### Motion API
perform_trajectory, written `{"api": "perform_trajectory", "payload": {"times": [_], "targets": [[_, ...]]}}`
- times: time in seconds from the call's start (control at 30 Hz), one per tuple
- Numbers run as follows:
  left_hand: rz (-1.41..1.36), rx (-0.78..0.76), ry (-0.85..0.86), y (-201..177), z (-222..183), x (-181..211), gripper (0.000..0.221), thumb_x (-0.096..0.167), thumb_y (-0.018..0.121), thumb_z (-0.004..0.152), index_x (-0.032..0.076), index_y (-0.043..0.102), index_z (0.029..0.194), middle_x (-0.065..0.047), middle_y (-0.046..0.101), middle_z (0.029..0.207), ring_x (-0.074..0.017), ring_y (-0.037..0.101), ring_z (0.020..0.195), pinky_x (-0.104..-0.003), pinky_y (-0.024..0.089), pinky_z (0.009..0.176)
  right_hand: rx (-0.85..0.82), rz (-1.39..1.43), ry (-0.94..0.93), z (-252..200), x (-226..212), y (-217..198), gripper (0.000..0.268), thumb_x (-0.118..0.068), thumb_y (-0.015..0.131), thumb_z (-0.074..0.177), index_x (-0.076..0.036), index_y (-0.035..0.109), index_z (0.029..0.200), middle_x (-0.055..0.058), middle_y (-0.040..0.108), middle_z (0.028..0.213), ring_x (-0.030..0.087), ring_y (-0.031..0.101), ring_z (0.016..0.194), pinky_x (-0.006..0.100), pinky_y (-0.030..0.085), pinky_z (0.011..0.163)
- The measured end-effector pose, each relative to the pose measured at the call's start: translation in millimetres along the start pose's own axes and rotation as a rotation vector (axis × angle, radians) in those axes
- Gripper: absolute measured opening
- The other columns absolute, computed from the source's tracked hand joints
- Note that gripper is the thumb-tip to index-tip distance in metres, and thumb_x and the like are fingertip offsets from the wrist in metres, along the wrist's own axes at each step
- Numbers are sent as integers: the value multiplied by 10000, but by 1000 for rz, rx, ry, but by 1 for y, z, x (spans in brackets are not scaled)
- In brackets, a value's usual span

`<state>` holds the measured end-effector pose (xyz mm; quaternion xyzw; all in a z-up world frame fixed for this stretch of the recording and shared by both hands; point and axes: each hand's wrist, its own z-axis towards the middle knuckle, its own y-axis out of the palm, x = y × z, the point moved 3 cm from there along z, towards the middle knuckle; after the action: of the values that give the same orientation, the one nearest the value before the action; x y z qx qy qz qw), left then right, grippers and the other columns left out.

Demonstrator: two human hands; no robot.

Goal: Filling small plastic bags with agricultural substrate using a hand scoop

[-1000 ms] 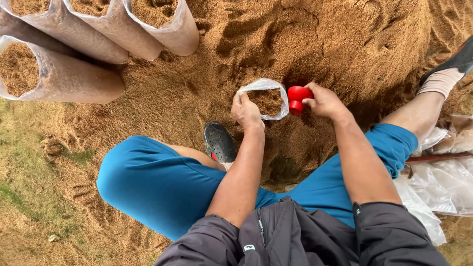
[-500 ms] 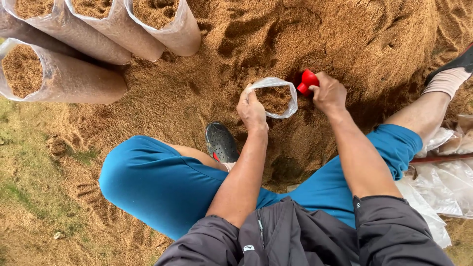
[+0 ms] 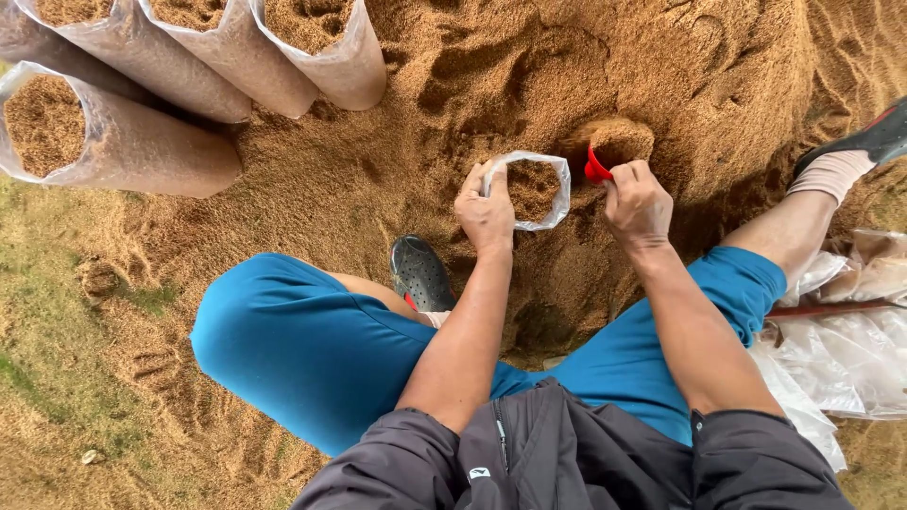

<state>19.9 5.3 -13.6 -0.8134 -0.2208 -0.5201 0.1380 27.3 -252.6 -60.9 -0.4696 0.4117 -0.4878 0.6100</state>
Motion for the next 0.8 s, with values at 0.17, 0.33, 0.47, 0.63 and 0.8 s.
{"api": "perform_trajectory", "payload": {"times": [0.17, 0.33, 0.47, 0.63, 0.8], "targets": [[18, 31, -7, 1, 5, -5, 293, 245, 720, 981, 80, 713, 1223, -280, 565, 1385, -420, 548, 1312, -504, 506, 1064, 98, -37, -105, -13, -21, -50, 87, -235, 652, 1036, -174, 605, 997, 20, 588, 922, 162, 639, 777, 277, 508, 680], [22, -74, -47, 5, 4, 2, 368, 253, 622, 1034, 72, 623, 1355, -288, 485, 1474, -440, 491, 1370, -510, 498, 1089, 171, 54, -203, -24, -46, -78, 105, -275, 621, 980, -192, 582, 1030, 7, 550, 925, 178, 612, 821, 317, 485, 737], [30, -120, -65, 6, 4, 3, 418, 231, 563, 1055, 53, 548, 1433, -294, 440, 1516, -448, 448, 1403, -536, 465, 1123, 161, 23, -347, -17, -63, -90, 179, -346, 570, 948, -206, 608, 1053, 0, 538, 899, 175, 602, 813, 333, 490, 774], [19, -146, -53, 8, 4, 1, 425, 222, 544, 1059, 51, 536, 1448, -294, 430, 1528, -457, 426, 1419, -558, 439, 1137, 112, 18, -487, 5, -75, -81, 231, -394, 480, 948, -227, 636, 976, -11, 512, 858, 184, 562, 760, 351, 475, 750], [-3, -168, -42, 12, 7, -10, 447, 250, 543, 1060, 52, 529, 1461, -284, 425, 1540, -461, 403, 1438, -568, 408, 1152, 35, 13, -575, 36, -99, -85, 226, -327, 471, 897, -208, 638, 801, -7, 495, 747, 181, 533, 674, 354, 475, 694]]}}
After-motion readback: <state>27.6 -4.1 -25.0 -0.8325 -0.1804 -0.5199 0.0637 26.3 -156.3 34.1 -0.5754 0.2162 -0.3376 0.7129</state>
